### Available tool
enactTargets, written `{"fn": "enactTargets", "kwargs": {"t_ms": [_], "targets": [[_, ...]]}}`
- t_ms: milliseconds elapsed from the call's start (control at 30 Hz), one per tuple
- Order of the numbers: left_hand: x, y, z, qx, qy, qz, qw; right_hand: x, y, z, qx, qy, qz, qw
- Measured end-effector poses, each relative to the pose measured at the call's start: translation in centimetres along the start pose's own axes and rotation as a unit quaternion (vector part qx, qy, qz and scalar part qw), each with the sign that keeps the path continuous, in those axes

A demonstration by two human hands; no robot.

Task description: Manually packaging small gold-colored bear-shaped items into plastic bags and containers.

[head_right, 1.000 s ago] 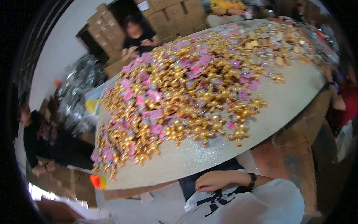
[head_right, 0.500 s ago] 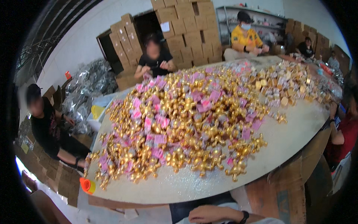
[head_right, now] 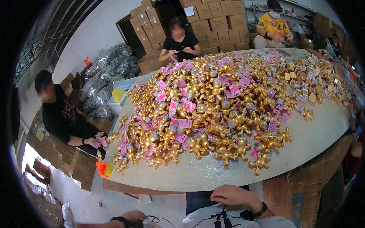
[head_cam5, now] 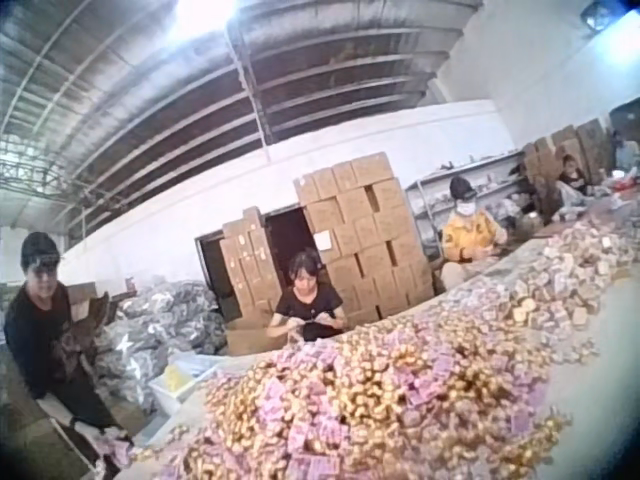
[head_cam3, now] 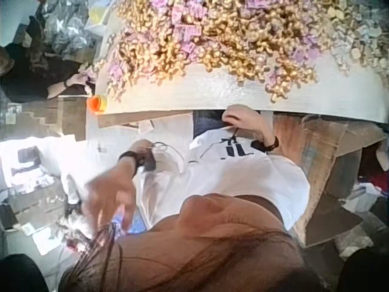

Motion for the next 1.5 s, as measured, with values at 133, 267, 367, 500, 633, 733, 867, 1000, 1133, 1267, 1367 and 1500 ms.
{"fn": "enactTargets", "kwargs": {"t_ms": [133,267,367,500,633,733,867,1000,1133,1267,1367,1500], "targets": [[4.2,-2.3,5.1,-0.075,0.229,0.217,0.946,1.4,5.7,-2.5,0.151,-0.068,-0.18,0.97],[18.3,2.2,12.2,-0.293,0.465,0.3,0.78,6.0,11.3,-3.6,0.38,-0.187,-0.366,0.828],[24.1,4.0,13.1,-0.325,0.476,0.344,0.741,7.5,12.6,-4.8,0.395,-0.304,-0.354,0.791],[27.9,3.7,13.1,-0.301,0.531,0.337,0.717,8.6,12.2,-8.0,0.322,-0.329,-0.383,0.801],[26.7,1.1,12.2,-0.302,0.382,0.446,0.751,8.9,12.6,-8.6,0.287,-0.262,-0.457,0.8],[27.3,1.9,12.1,-0.283,0.401,0.457,0.741,7.9,13.7,-7.6,0.239,-0.219,-0.514,0.794],[27.5,0.9,12.1,-0.278,0.41,0.496,0.713,9.3,15.5,-7.6,0.149,-0.132,-0.612,0.766],[28.5,1.7,12.4,-0.294,0.418,0.5,0.699,8.5,17.4,-9.3,-0.373,0.077,-0.648,0.659],[29.1,2.7,12.4,-0.247,0.544,0.408,0.691,6.8,15.2,-8.6,-0.651,0.245,-0.539,0.475],[28.9,-2.1,10.2,-0.046,0.73,0.285,0.62,3.7,11.7,-6.6,-0.729,0.261,-0.423,0.47],[32.4,-6.7,7.4,0.081,0.818,0.312,0.476,0.9,9.6,-4.4,-0.74,0.285,-0.304,0.528],[35.5,-11.1,5.2,0.242,0.863,0.202,0.395,-0.2,6.6,-4.5,-0.714,0.285,-0.214,0.603]]}}
Point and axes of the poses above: each hand's wrist, its own x-axis away from the middle knuckle, its own y-axis out of the back of the hand, z = x × y, the point moved 7 cm from there along -x, towards the middle knuckle
